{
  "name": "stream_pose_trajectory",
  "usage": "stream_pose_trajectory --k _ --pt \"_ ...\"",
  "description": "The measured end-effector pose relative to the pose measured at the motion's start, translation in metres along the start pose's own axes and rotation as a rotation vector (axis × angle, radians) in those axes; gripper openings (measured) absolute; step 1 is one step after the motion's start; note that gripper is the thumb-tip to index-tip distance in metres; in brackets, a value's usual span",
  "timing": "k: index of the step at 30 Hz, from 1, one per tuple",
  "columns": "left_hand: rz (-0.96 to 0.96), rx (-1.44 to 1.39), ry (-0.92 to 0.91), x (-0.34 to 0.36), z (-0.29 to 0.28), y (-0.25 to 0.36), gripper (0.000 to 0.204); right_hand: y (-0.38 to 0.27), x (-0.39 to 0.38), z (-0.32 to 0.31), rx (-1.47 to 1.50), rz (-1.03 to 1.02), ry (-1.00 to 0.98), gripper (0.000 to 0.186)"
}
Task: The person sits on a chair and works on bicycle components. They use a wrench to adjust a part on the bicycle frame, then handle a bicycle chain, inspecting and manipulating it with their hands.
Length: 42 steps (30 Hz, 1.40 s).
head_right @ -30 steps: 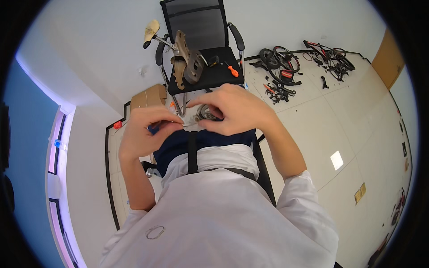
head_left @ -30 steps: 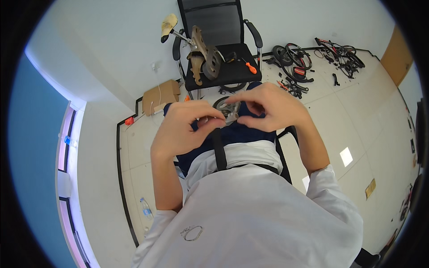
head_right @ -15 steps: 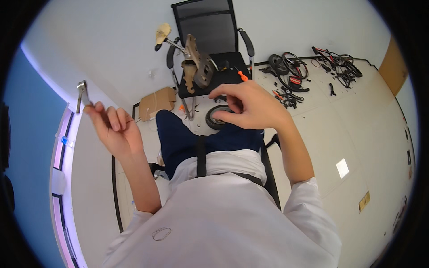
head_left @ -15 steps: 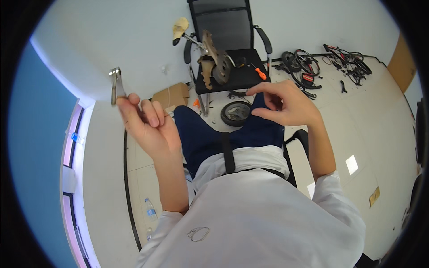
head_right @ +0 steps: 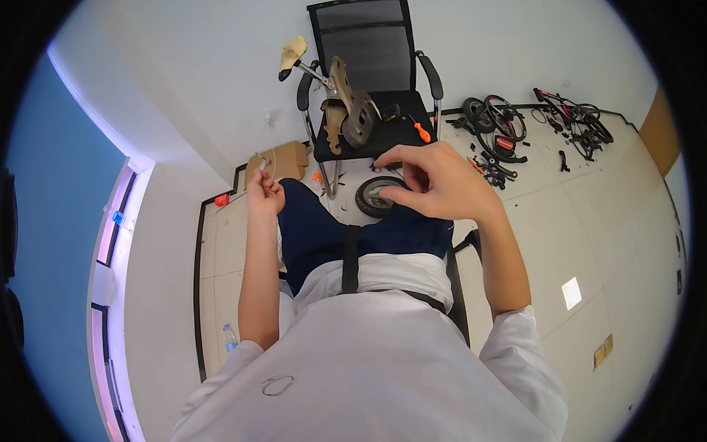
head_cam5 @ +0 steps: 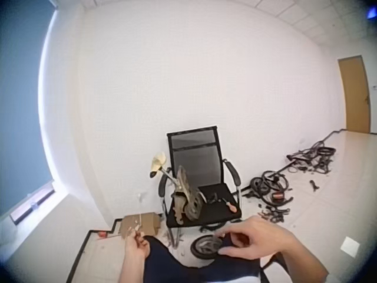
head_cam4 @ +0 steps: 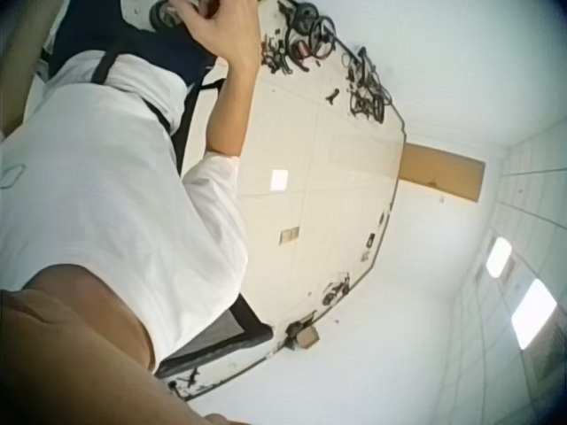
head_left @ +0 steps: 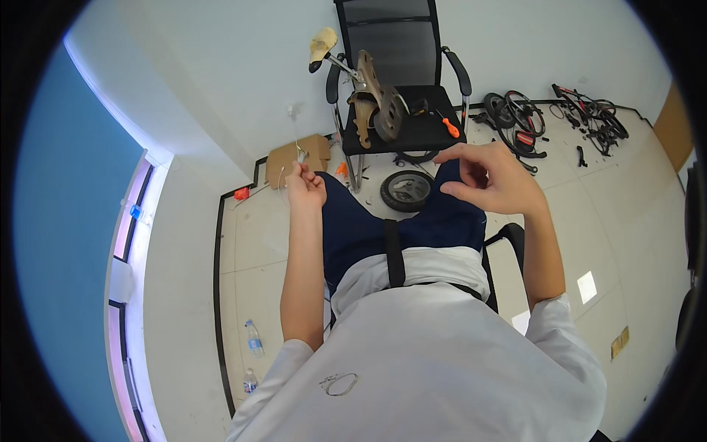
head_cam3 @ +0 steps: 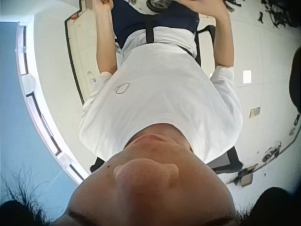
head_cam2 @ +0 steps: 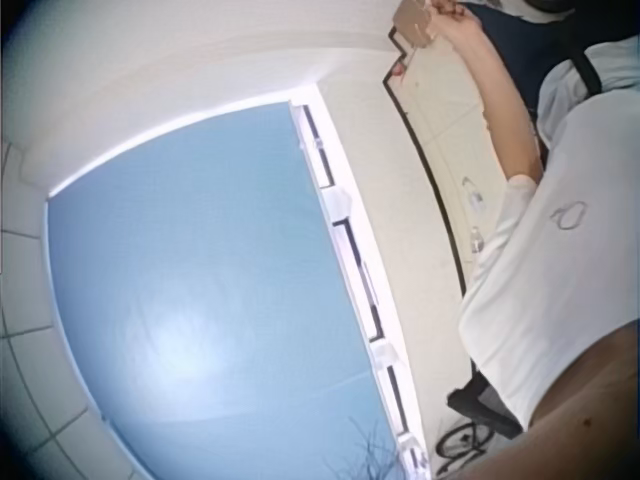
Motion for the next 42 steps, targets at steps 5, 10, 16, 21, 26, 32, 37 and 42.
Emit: stream_pose_trajectory --k 5,10,16,21,26,32,37,42 --pt "-0.057 0.045 0.005 0.008 -0.011 -0.014 0.015 0.003 0.000 0.000 -0.009 0.001 -0.004 0.029" --pt "0.001 0.160 -0.060 -0.005 0.009 -0.007 0.012 0.006 -0.001 -0.001 -0.028 0.022 -0.011 0.029" --pt "-0.169 0.336 0.136 0.017 -0.035 -0.022 0.011 0.008 0.002 0.004 0.004 -0.035 -0.003 0.029" --pt "-0.169 0.279 -0.037 -0.003 -0.003 -0.019 0.012 0.010 0.002 0.006 0.003 -0.022 -0.014 0.029" --pt "-0.242 0.190 -0.505 -0.089 0.089 -0.014 0.012 0.013 0.003 0.005 -0.021 -0.022 -0.009 0.030" --pt "-0.146 0.523 -1.001 -0.151 0.117 -0.009 0.016 0.009 0.008 0.015 0.100 -0.008 0.031 0.038" --pt "0.028 1.000 -1.095 -0.182 0.124 -0.015 0.016 0.017 0.011 0.032 0.290 0.015 -0.089 0.025" --pt "0.157 1.050 -1.047 -0.186 0.127 -0.009 0.013 0.014 0.011 0.035 0.221 -0.004 -0.107 0.012"
Point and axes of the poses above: each hand's wrist, its own x-axis towards the middle knuckle, its own z-axis out of the palm, y = z × x, the point moved 6 cm from there along x, towards the middle knuckle, and after that the axes turned 2 degrees about -y, right-handed, at the moved point
